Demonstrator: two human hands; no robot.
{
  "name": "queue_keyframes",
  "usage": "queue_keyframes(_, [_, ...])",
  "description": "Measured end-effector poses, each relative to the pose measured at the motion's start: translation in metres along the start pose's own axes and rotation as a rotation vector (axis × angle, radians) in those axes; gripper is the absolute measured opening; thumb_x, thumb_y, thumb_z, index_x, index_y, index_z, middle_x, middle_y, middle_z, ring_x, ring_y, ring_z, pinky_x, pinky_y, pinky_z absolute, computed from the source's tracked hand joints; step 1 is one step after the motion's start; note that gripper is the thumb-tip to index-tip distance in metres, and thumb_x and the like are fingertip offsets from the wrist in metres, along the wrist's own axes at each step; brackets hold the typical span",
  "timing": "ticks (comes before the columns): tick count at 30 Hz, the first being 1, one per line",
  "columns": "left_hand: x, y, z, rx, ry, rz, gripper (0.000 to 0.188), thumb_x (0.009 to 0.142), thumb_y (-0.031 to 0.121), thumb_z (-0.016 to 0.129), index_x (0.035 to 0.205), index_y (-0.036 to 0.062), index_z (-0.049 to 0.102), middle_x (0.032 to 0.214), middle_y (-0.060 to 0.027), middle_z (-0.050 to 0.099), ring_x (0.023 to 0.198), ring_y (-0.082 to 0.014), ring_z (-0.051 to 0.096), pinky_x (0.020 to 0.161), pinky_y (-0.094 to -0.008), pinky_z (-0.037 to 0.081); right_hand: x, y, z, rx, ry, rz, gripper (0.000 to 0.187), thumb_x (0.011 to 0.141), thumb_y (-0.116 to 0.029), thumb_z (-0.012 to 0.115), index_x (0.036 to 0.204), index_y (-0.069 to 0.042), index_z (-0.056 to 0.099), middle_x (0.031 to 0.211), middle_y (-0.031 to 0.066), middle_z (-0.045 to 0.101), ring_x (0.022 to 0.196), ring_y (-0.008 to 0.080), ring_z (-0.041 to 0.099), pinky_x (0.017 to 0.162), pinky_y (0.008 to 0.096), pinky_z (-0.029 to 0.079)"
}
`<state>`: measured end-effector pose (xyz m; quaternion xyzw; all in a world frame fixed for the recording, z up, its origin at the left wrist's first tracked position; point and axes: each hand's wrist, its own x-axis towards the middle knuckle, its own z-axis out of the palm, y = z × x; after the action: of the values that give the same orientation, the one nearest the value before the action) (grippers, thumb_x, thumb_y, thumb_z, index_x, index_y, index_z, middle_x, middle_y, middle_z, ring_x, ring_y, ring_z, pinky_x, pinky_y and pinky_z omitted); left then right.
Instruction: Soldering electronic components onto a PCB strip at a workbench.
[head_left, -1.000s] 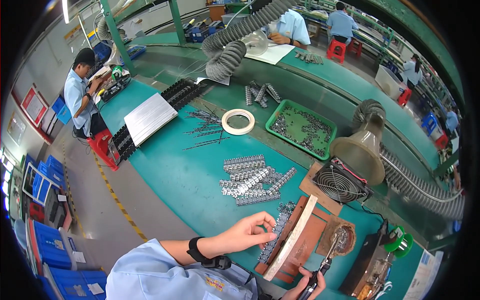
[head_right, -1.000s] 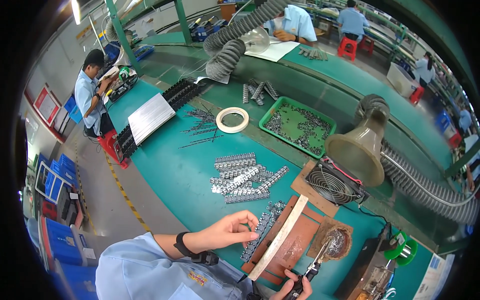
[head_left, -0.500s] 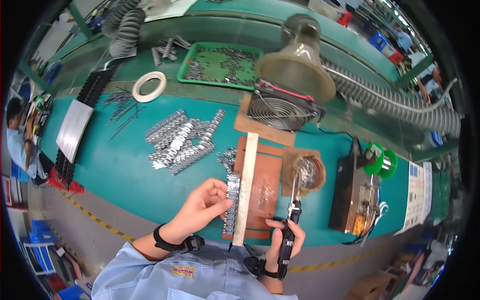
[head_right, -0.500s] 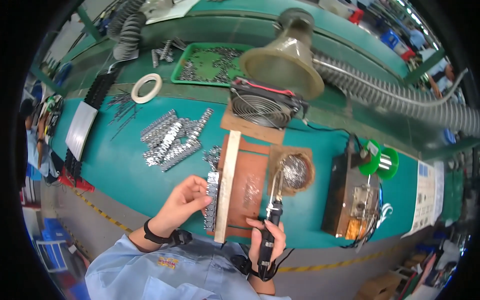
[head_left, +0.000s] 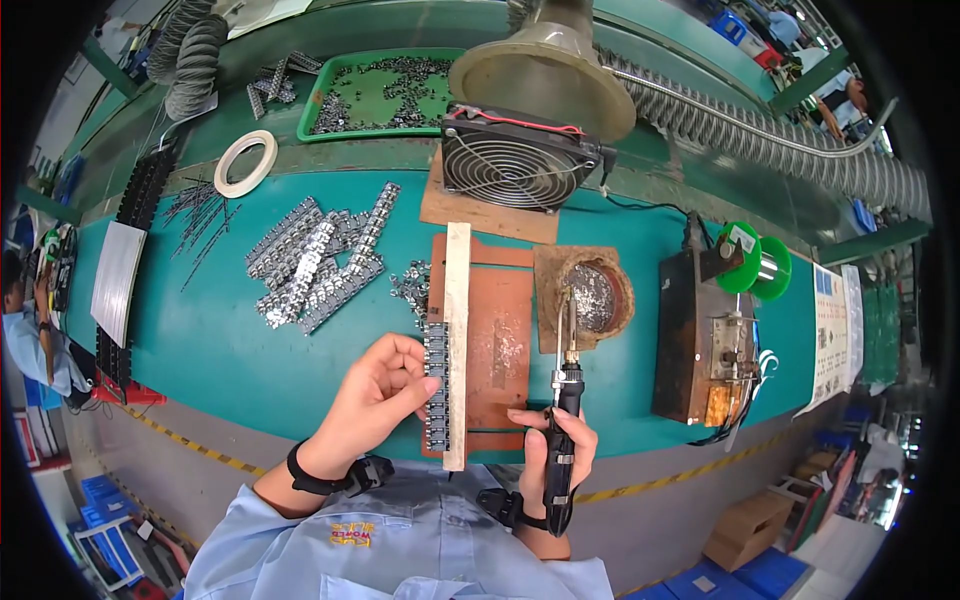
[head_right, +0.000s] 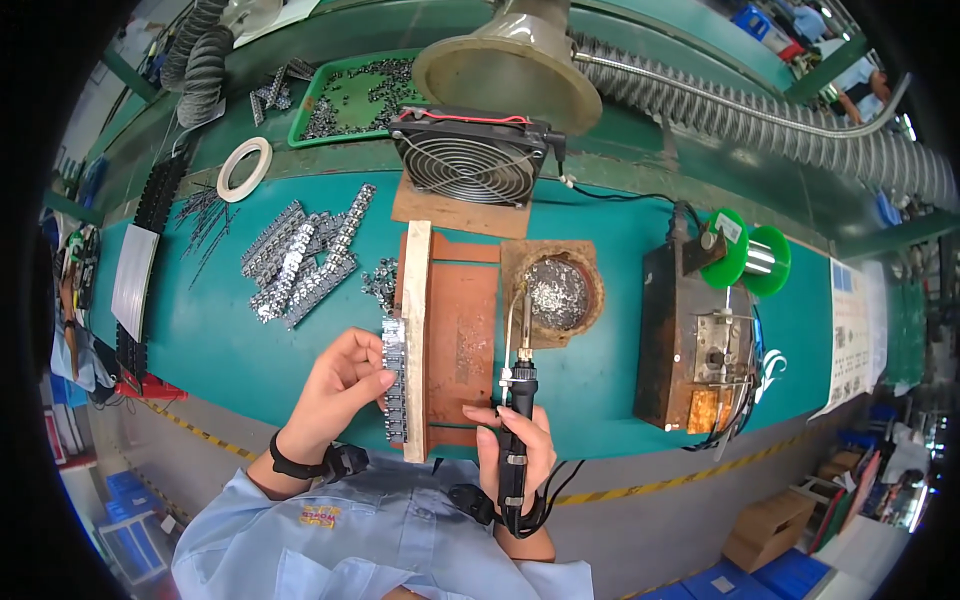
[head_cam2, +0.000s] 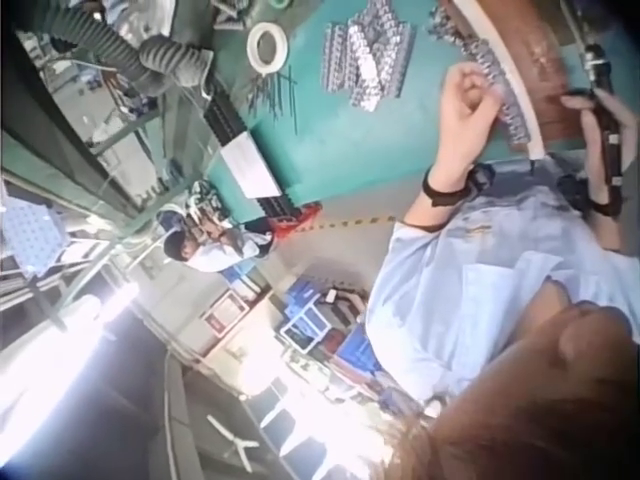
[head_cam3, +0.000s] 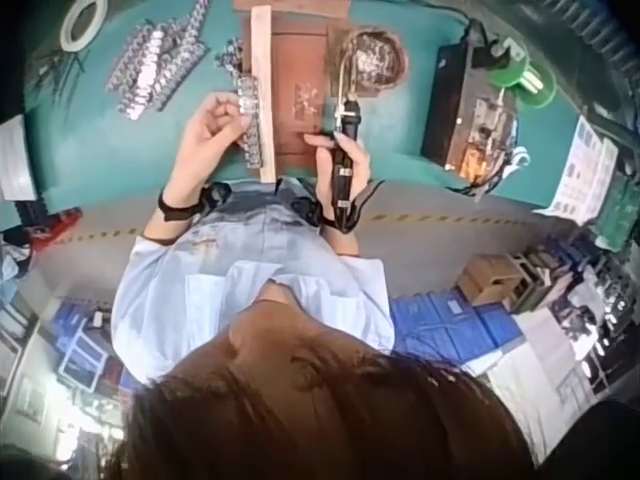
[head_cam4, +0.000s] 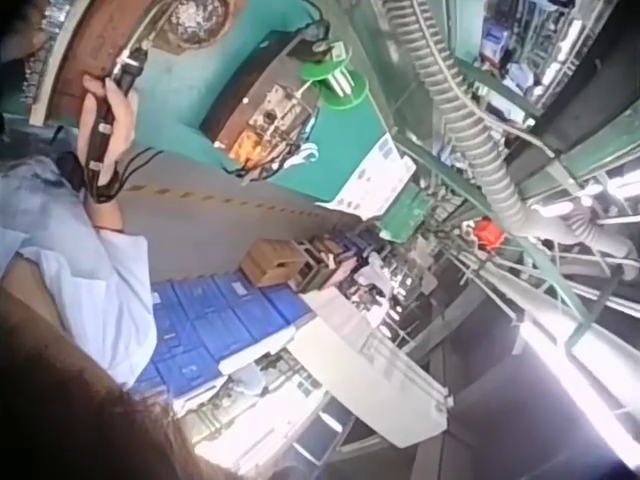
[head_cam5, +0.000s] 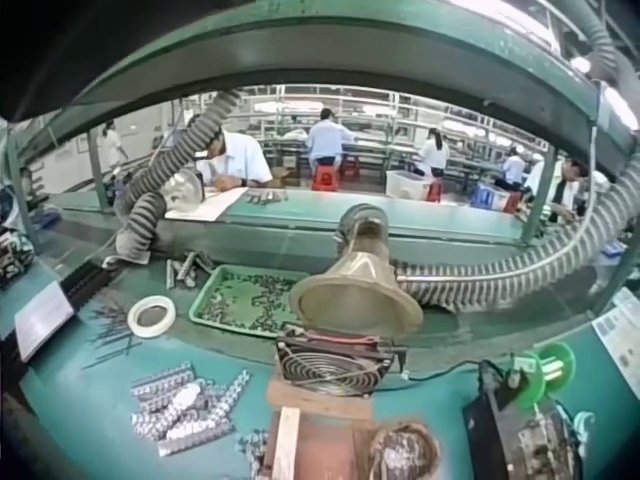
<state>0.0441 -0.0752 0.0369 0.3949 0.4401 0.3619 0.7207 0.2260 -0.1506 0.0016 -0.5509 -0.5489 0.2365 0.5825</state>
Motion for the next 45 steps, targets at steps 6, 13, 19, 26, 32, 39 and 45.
queue_keyframes(6, [0.002, -0.004, 0.002, 0.045, 0.015, 0.003, 0.02, 0.082, 0.001, 0.056, 0.096, 0.0013, 0.042, 0.078, 0.001, 0.047, 0.068, -0.0029, 0.05, 0.056, -0.0184, 0.044, 0.004, 0.003, -0.003, -0.005, -0.008, -0.004, 0.025, 0.082, -0.009, 0.055, 0.103, -0.004, 0.043, 0.077, 0.0133, 0.065, 0.075, 0.0199, 0.058, 0.083, 0.0364, 0.035])
queue_keyframes(13, [0.003, -0.004, 0.005, 0.052, 0.033, -0.004, 0.019, 0.08, 0.001, 0.056, 0.094, 0.0019, 0.043, 0.08, 0.0006, 0.049, 0.066, -0.0041, 0.051, 0.055, -0.0183, 0.044, 0.008, 0.007, -0.004, 0.026, 0.009, -0.067, 0.027, 0.078, -0.003, 0.059, 0.102, -0.003, 0.047, 0.076, 0.0147, 0.065, 0.072, 0.0212, 0.058, 0.068, 0.03, 0.045])
queue_keyframes(19, [0.005, -0.004, 0.009, 0.059, 0.058, -0.02, 0.019, 0.08, 0.0, 0.057, 0.094, 0.0022, 0.043, 0.079, 0.0008, 0.05, 0.067, -0.0036, 0.051, 0.055, -0.0179, 0.043, 0.002, 0.01, -0.007, 0.063, -0.021, -0.007, 0.025, 0.082, -0.008, 0.055, 0.103, -0.003, 0.043, 0.077, 0.0148, 0.065, 0.08, 0.0216, 0.055, 0.079, 0.0349, 0.039])
queue_keyframes(26, [0.007, -0.01, 0.01, 0.115, 0.067, 0.004, 0.022, 0.08, 0.0, 0.059, 0.095, 0.0009, 0.042, 0.079, 0.0001, 0.051, 0.066, -0.0021, 0.05, 0.055, -0.0167, 0.041, 0.004, 0.01, -0.009, 0.039, -0.037, -0.014, 0.025, 0.082, -0.007, 0.056, 0.103, -0.003, 0.043, 0.078, 0.015, 0.065, 0.08, 0.0215, 0.055, 0.078, 0.0348, 0.04])
queue_keyframes(32, [0.005, 0.0, 0.015, 0.516, 0.063, 0.058, 0.037, 0.074, 0.006, 0.067, 0.101, -0.0008, 0.043, 0.084, -0.007, 0.053, 0.068, -0.0086, 0.053, 0.058, -0.0217, 0.043, 0.004, 0.016, -0.012, 0.077, 0.016, -0.061, 0.027, 0.076, -0.002, 0.061, 0.1, -0.002, 0.048, 0.079, 0.0145, 0.066, 0.073, 0.021, 0.055, 0.067, 0.029, 0.045])
queue_keyframes(39, [0.008, 0.033, 0.03, 1.592, -0.179, 0.572, 0.058, 0.067, 0.031, 0.07, 0.112, -0.0003, 0.05, 0.116, -0.0114, 0.048, 0.11, -0.0293, 0.042, 0.091, -0.0472, 0.03, 0.015, 0.031, -0.023, 0.077, -0.014, -0.107, 0.028, 0.076, -0.002, 0.061, 0.1, -0.002, 0.049, 0.079, 0.0132, 0.066, 0.072, 0.0219, 0.055, 0.068, 0.0297, 0.044])
queue_keyframes(45, [-0.001, 0.04, 0.033, 1.672, -0.22, 0.509, 0.057, 0.067, 0.036, 0.069, 0.111, 0.0034, 0.054, 0.125, -0.0078, 0.046, 0.117, -0.0275, 0.04, 0.098, -0.051, 0.017, 0.012, 0.021, -0.02, 0.076, -0.029, -0.111, 0.028, 0.075, -0.002, 0.061, 0.1, -0.003, 0.049, 0.079, 0.0129, 0.066, 0.072, 0.0222, 0.055, 0.068, 0.0299, 0.045])
